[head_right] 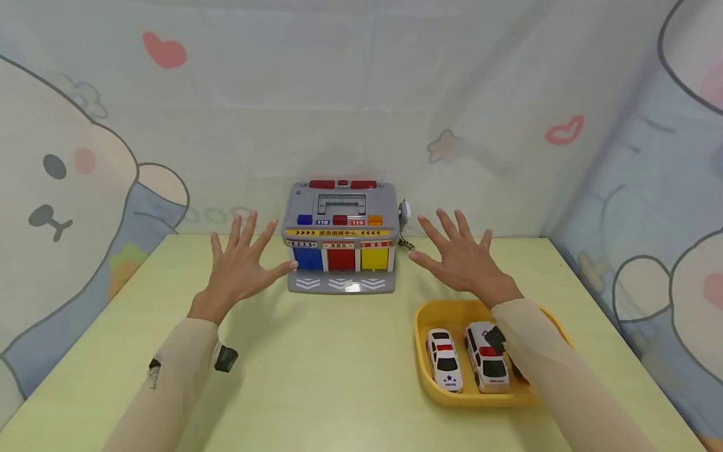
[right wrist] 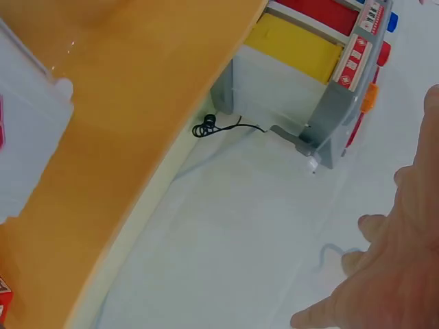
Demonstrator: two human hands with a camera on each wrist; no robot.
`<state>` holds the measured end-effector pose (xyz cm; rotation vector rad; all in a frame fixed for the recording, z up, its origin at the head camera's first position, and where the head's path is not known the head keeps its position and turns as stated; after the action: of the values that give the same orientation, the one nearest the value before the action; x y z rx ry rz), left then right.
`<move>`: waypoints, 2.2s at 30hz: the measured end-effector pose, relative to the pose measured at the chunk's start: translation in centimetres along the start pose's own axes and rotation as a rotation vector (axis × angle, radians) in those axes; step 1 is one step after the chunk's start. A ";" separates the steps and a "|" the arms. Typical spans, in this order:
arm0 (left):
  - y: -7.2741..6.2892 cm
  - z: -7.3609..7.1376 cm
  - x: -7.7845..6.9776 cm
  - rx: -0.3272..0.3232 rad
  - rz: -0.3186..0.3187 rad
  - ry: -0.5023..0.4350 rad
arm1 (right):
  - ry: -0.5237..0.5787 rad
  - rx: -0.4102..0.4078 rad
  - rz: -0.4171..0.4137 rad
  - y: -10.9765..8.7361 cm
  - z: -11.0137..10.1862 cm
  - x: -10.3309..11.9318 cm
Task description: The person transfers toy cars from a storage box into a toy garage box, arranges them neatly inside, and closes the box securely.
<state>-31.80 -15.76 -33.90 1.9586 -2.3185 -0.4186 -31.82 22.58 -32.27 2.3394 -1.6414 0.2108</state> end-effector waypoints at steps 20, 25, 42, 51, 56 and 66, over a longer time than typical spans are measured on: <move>4.6 0.2 0.2 0.040 0.082 0.027 | -0.043 0.077 -0.087 5.5 0.6 0.1; 5.3 0.3 0.5 0.044 0.099 0.054 | -0.060 0.084 -0.079 6.3 1.4 0.1; 7.2 0.8 0.1 0.077 0.131 0.070 | -0.063 0.046 -0.113 8.4 2.6 1.2; 7.8 1.8 0.0 0.094 0.105 0.032 | -0.059 0.069 -0.085 9.3 3.2 1.7; 7.8 1.9 -0.7 0.092 0.107 0.003 | -0.064 0.082 -0.076 9.3 3.1 1.8; 7.9 1.8 -1.6 0.100 0.145 0.019 | -0.114 0.082 -0.084 9.3 3.0 1.9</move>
<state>-39.52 -12.71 -33.42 1.8094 -2.4944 -0.2756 -40.01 17.01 -33.33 2.5186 -1.6094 0.1323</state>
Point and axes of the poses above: each hand's wrist, its own y-axis towards the middle knuckle, its own z-axis out of the palm, x = y × z, the point moved 4 cm from there along y, towards the middle knuckle, and after that the axes turned 7 degrees about y, right-handed, at the moved point
